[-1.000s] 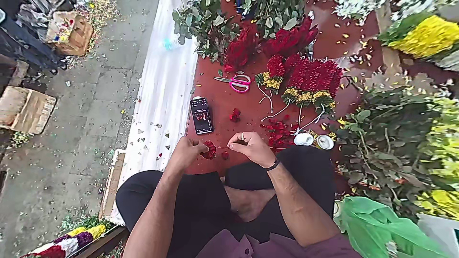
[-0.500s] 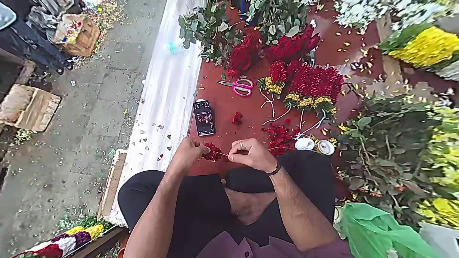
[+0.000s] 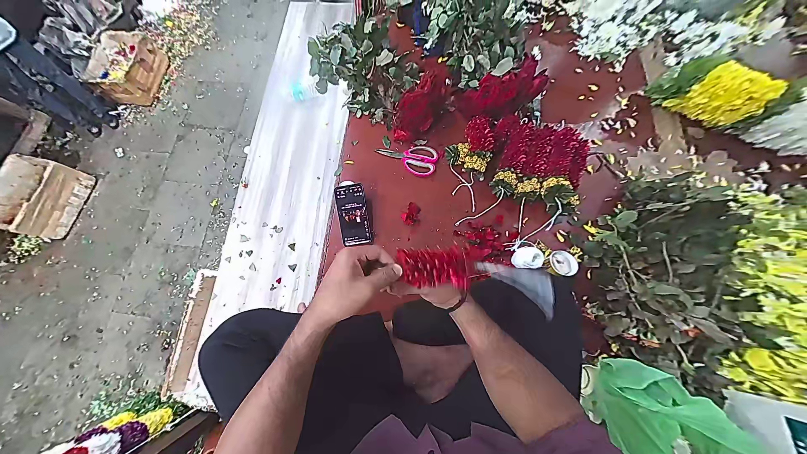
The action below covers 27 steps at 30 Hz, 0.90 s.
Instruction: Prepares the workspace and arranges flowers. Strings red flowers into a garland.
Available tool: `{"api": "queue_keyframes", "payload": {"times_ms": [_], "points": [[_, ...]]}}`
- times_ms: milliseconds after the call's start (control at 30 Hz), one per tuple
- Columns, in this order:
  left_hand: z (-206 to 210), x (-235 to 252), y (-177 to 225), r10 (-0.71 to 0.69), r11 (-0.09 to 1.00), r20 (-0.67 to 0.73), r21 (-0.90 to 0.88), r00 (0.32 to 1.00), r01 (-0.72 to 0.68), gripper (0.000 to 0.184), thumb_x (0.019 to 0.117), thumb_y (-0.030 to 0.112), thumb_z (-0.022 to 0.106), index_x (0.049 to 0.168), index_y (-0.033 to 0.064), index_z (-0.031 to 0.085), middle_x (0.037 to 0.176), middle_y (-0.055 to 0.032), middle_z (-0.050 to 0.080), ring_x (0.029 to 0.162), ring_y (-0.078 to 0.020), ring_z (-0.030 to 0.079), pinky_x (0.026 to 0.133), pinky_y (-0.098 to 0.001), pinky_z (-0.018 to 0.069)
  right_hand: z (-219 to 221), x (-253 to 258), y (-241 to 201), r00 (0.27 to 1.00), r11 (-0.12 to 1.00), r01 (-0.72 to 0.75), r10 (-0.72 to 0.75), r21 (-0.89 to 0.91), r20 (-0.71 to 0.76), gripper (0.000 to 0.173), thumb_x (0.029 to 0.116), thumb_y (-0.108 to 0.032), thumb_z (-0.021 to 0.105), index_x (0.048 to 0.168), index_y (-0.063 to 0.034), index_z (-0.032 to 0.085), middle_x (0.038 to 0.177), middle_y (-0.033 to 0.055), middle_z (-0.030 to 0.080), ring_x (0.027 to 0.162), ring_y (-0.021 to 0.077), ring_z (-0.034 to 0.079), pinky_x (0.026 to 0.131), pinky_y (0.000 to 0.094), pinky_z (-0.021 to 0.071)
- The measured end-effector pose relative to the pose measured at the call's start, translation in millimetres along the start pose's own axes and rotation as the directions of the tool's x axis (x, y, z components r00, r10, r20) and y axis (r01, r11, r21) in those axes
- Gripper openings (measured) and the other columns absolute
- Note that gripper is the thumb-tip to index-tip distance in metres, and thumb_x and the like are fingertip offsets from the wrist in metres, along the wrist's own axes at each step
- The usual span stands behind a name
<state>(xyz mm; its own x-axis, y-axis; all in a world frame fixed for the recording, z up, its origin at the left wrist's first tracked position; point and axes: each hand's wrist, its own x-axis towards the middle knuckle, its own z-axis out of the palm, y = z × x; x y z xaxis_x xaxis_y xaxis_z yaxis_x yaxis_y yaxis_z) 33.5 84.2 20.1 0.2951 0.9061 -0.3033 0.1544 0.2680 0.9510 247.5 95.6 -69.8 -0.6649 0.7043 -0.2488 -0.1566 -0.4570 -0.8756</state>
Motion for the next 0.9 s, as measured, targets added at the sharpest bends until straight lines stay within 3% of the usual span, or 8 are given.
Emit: {"api": "queue_keyframes", "payload": {"times_ms": [133,200,367,467,567,667,767,900], "points": [[-8,4,-23,-0.087,0.927,-0.375,0.309,0.923,0.213,0.019,0.0963,0.029,0.068,0.084,0.0146,0.07,0.063,0.0024,0.061,0.054,-0.012,0.057,0.052,-0.0368,0.0498,10,7,-6,0.986,0.989,0.116,-0.103,-0.096,0.134,0.013,0.0954,-0.008,0.068,0.099,-0.001,0.079,0.088,0.0026,0.076,0.066,0.0026,0.062,0.06,0.0211,0.0529],[-11,2,-32,-0.163,0.881,-0.41,0.348,0.897,0.32,0.021,0.0959,0.032,0.068,0.084,0.0155,0.071,0.065,0.0024,0.066,0.055,-0.0122,0.064,0.055,-0.0408,0.0578,10,6,-9,0.985,0.98,0.149,-0.135,-0.13,0.107,0.013,0.0956,-0.007,0.068,0.1,-0.0007,0.079,0.088,0.0035,0.075,0.069,0.0038,0.063,0.062,0.0215,0.0534],[-11,0,-33,-0.196,0.826,-0.405,0.424,0.893,0.373,0.023,0.0954,0.034,0.069,0.081,0.0176,0.073,0.062,0.0044,0.062,0.056,-0.0122,0.058,0.056,-0.0429,0.0519,12,3,-11,0.987,0.969,0.141,-0.121,-0.205,0.106,0.013,0.0949,-0.007,0.07,0.101,0.0001,0.079,0.096,0.0059,0.078,0.088,0.0084,0.072,0.084,0.0281,0.0603],[-6,1,-33,-0.2,0.822,-0.435,0.414,0.878,0.392,0.025,0.0968,0.033,0.067,0.079,0.0166,0.072,0.062,0.004,0.061,0.055,-0.0125,0.057,0.056,-0.0422,0.0506,29,5,0,0.99,0.931,0.113,-0.075,-0.348,0.123,0.015,0.0973,-0.014,0.069,0.097,-0.003,0.079,0.089,0.0022,0.076,0.08,0.0032,0.068,0.076,0.0252,0.0576],[1,2,-38,-0.219,0.823,-0.463,0.385,0.859,0.418,0.026,0.0976,0.033,0.066,0.081,0.015,0.073,0.063,0.0028,0.062,0.056,-0.0133,0.059,0.057,-0.0428,0.0522,47,5,6,0.987,0.938,0.153,-0.158,-0.311,0.009,0.014,0.0969,-0.01,0.067,0.095,-0.0017,0.078,0.088,0.0033,0.076,0.08,0.0038,0.069,0.076,0.0253,0.0578],[-1,0,-42,-0.198,0.844,-0.419,0.387,0.886,0.372,0.023,0.0985,0.032,0.067,0.084,0.0152,0.073,0.064,0.003,0.063,0.057,-0.0114,0.059,0.057,-0.0396,0.0526,33,3,-10,0.964,0.963,0.173,-0.209,-0.209,-0.164,0.014,0.0958,-0.006,0.068,0.1,0.001,0.079,0.09,0.0071,0.077,0.077,0.0092,0.07,0.073,0.0289,0.0606],[-11,0,-38,-0.194,0.894,-0.246,0.353,0.95,0.274,0.016,0.0985,0.027,0.07,0.091,0.0144,0.076,0.072,0.0039,0.068,0.062,-0.0078,0.062,0.061,-0.0328,0.0539,-8,0,-22,0.941,0.988,0.024,-0.074,-0.153,-0.331,0.011,0.0947,-0.011,0.07,0.096,-0.0035,0.079,0.07,0.0022,0.066,0.051,0.0036,0.043,0.048,0.0221,0.0366],[-14,2,-39,-0.261,0.883,-0.104,0.377,0.96,0.281,0.016,0.0945,0.029,0.073,0.087,0.0163,0.077,0.074,0.0048,0.071,0.066,-0.0069,0.064,0.065,-0.0345,0.0557,-30,-2,-22,0.953,0.982,-0.069,0.013,-0.176,-0.301,0.01,0.0933,-0.012,0.072,0.091,-0.0053,0.079,0.063,0.0,0.06,0.047,0.0028,0.036,0.044,0.0212,0.0301]]}}
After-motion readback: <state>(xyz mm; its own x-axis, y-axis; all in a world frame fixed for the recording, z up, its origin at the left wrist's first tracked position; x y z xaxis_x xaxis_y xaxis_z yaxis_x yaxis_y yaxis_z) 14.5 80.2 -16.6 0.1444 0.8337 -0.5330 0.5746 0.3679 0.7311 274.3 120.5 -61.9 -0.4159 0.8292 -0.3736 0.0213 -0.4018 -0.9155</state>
